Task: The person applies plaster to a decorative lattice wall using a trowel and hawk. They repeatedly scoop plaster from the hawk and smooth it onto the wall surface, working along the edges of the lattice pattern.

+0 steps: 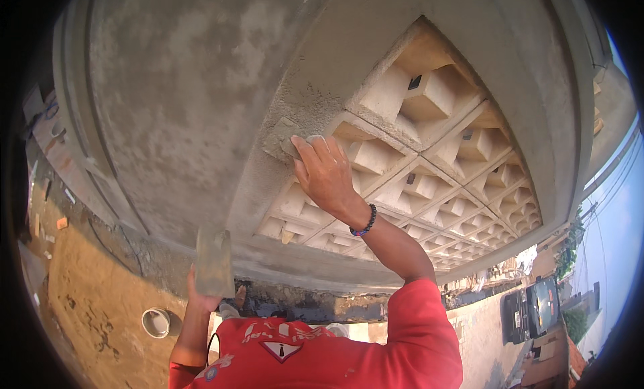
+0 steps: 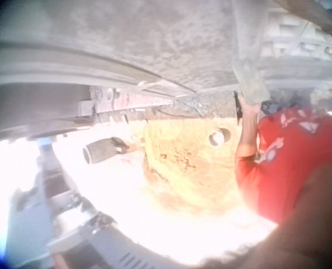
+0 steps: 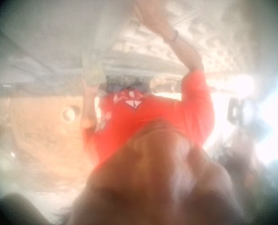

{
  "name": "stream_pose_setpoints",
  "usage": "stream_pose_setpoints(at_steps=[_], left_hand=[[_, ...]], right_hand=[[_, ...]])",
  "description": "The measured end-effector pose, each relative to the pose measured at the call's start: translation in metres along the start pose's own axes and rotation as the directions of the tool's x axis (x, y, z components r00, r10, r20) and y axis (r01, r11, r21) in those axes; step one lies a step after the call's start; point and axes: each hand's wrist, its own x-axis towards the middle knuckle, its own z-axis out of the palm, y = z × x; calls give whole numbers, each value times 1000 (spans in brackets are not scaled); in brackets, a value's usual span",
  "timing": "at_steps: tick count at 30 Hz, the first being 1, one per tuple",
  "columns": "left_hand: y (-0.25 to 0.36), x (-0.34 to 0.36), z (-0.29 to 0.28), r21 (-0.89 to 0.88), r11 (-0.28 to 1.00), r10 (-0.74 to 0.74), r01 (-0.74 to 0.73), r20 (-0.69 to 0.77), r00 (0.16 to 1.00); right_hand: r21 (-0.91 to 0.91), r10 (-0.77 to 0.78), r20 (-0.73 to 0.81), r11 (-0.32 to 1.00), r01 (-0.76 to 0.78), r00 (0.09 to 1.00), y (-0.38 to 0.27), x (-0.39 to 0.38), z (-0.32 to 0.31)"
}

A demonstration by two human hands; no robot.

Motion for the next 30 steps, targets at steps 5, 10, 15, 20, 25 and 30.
stream_pose_setpoints(at_steps=[5, 10, 15, 20, 25, 30], left_hand=[[9, 0, -13, 7, 1000, 30, -30, -29, 999], [6, 4, -5, -8, 1000, -23, 23, 15, 1000], [1, 6, -10, 54, 999, -8, 5, 65, 998], [0, -2, -3, -14, 1000, -14, 14, -12, 1000], [0, -4, -8, -28, 999, -21, 20, -18, 1000], [4, 4, -4, -4, 1000, -14, 14, 40, 999]], right_hand=[[813, 558, -133, 534, -232, 819, 39, 21, -59], [955, 623, -176, 295, -20, 762, 79, 48, -78], [965, 627, -116, 254, -60, 771, 92, 72, -72], [936, 627, -109, 326, -132, 772, 68, 72, -58], [942, 687, 83, 183, -281, 722, 33, 3, -9], [839, 737, 114, 288, -461, 667, 13, -53, -8]])
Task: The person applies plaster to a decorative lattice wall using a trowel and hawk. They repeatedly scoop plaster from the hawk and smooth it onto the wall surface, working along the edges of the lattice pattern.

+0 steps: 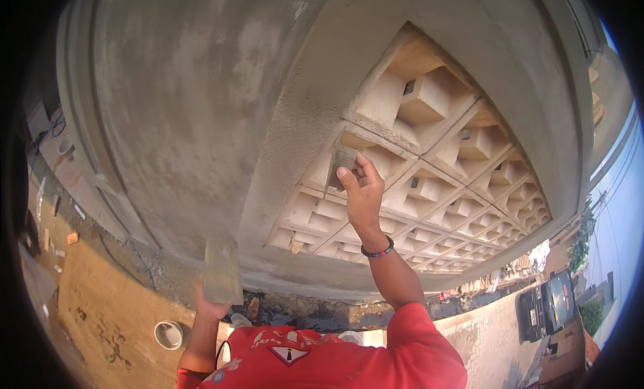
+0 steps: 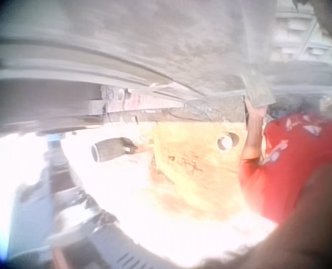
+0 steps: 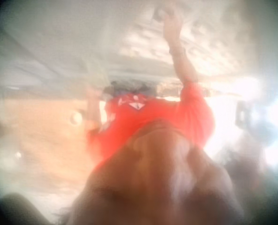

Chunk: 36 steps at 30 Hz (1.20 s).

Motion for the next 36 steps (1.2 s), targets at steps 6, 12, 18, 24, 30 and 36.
stream_pose_setpoints(at_steps=[6, 12, 18, 24, 30, 36], left_hand=[[9, 1, 20, 91, 995, -46, 44, 10, 999], [12, -4, 25, 136, 988, -87, 76, 74, 994], [11, -28, 32, 173, 985, -1, 8, -38, 999], [23, -43, 39, 173, 985, 0, 3, -15, 1000], [10, -49, 65, 256, 966, 13, -17, 15, 1000], [1, -50, 61, 228, 973, 29, -28, -1, 1000]], right_hand=[[-568, -788, 18, 499, 655, 615, -118, 95, -3], [-776, -860, 208, 145, 614, 466, -144, 141, 16], [-634, -538, 528, 265, 727, 657, -5, 28, 36], [52, -265, 36, 963, 263, 963, -32, 33, 3], [450, -282, -34, 852, 266, 959, -76, 116, -16], [285, -250, 0, 928, 239, 968, -94, 118, 6]])
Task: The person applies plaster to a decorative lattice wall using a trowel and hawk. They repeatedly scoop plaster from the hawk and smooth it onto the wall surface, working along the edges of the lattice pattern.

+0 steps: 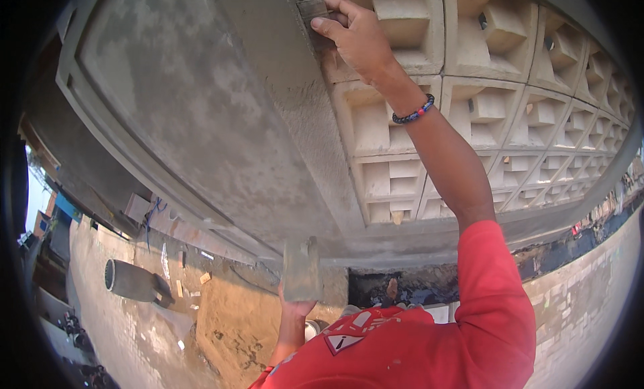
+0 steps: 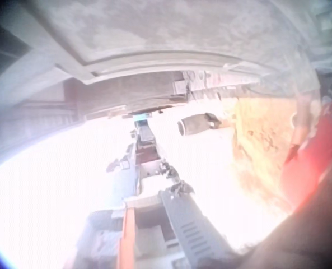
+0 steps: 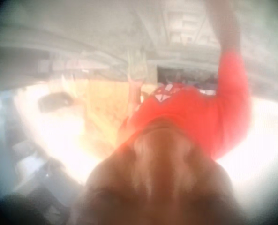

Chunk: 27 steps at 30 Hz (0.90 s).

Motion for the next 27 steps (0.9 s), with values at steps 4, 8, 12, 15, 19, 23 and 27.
stream_pose_setpoints(at_steps=[4, 8, 12, 15, 19, 23, 27], left_hand=[[-6, -6, -6, -25, 1000, 5, -5, -22, 1000], [-9, -7, -12, -11, 1000, -3, 3, -29, 1000], [-11, -7, -5, -22, 1000, -15, 15, 21, 1000], [-10, -1, -19, -32, 999, -20, 23, 90, 996], [-17, 6, -20, -15, 999, -28, 29, 88, 996], [-27, 3, -12, -57, 998, -24, 27, 46, 999], [-35, -6, -26, -72, 997, 7, 2, 131, 991]], right_hand=[[-81, 30, -28, 996, -32, 999, 44, -52, 3], [32, 317, 3, 948, -317, 948, 85, -136, -9], [-242, 97, -37, 965, -103, 995, 66, -138, -24], [-586, -353, 59, 745, 319, 934, 1, -70, -14], [-734, -648, 295, 317, 601, 702, -50, 10, 13], [-796, -527, 472, 90, 599, 706, -30, 17, 28], [-695, -313, 648, 127, 707, 694, 70, -75, 24]])
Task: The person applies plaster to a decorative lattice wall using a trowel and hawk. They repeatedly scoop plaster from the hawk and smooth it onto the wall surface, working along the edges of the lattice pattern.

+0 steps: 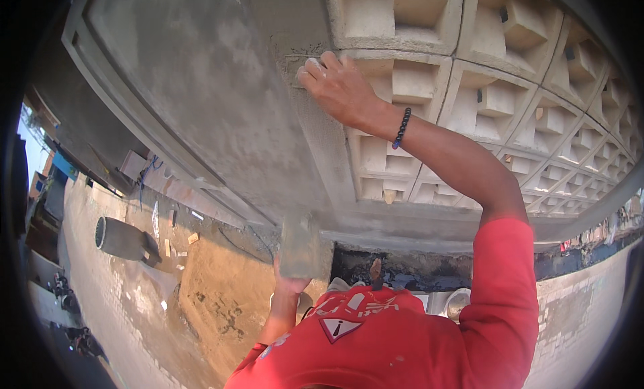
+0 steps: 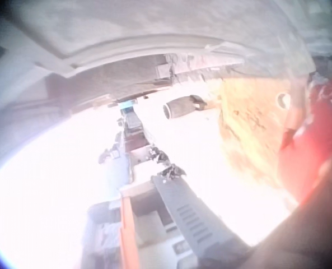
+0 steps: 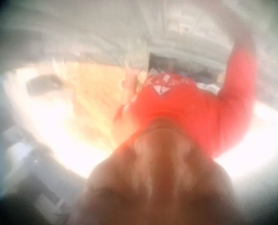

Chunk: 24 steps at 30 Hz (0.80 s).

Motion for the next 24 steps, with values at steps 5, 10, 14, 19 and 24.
stream_pose_setpoints(at_steps=[5, 10, 14, 19, 24], left_hand=[[-18, -14, 9, 39, 998, 58, -55, -84, 995], [-47, -18, 10, 60, 997, 55, -43, -228, 972], [-66, -9, -3, -56, 993, -101, 106, 76, 992], [-100, 15, 35, 151, 988, 21, -5, -101, 995], [-137, 73, 23, 201, 952, -212, 229, -102, 972]], right_hand=[[425, 9, 570, 852, -305, 821, -54, -139, -9], [497, 267, 755, 362, -789, 598, -75, -258, -29], [140, 462, 851, 259, -956, 250, -100, -393, -45], [-217, 505, 858, 196, -956, -91, -153, -556, -62], [-489, 520, 776, 136, -862, -358, -185, -646, -146]])
